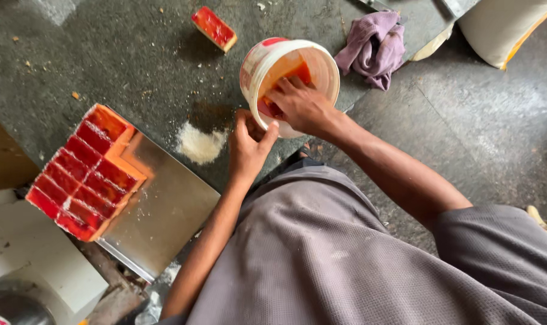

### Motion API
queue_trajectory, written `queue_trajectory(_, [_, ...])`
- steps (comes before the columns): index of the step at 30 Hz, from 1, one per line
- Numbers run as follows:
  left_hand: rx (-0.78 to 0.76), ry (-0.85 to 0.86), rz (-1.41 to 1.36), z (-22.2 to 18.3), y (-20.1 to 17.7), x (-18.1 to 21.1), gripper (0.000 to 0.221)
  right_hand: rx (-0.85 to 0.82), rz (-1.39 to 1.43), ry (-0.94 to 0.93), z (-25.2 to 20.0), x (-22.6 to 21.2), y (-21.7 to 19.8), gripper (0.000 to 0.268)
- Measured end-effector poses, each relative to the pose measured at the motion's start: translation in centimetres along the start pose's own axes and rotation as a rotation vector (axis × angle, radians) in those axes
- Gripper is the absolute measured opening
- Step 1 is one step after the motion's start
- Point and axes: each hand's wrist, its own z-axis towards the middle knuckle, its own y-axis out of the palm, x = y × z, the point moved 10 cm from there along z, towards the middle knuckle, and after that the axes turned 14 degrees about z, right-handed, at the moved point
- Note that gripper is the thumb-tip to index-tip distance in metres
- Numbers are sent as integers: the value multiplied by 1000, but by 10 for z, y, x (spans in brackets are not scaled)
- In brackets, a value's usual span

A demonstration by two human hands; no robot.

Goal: The person dips individual rectangular slices of cake into a bucket of red liquid and then places them onto a metal tray.

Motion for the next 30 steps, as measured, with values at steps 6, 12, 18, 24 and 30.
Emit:
queue_trajectory(6, [18, -108, 1, -2, -5, -4, 32, 34, -63, -40, 11, -1, -1, 50])
queue_trajectory(12, [24, -99, -102, -1, 2, -2, 35, 22, 130, 131, 17, 32, -5, 50])
queue_trajectory(18, [71, -109, -93, 5, 0, 1, 34, 46, 907, 378, 20, 80, -9, 52])
queue_trajectory(24, [105, -137, -51, 12, 5, 13, 35, 120, 1069, 446, 17, 93, -9, 59])
queue_trajectory(30, [82, -147, 44, 20, 11, 32, 37, 252, 440, 226, 9, 73, -27, 57])
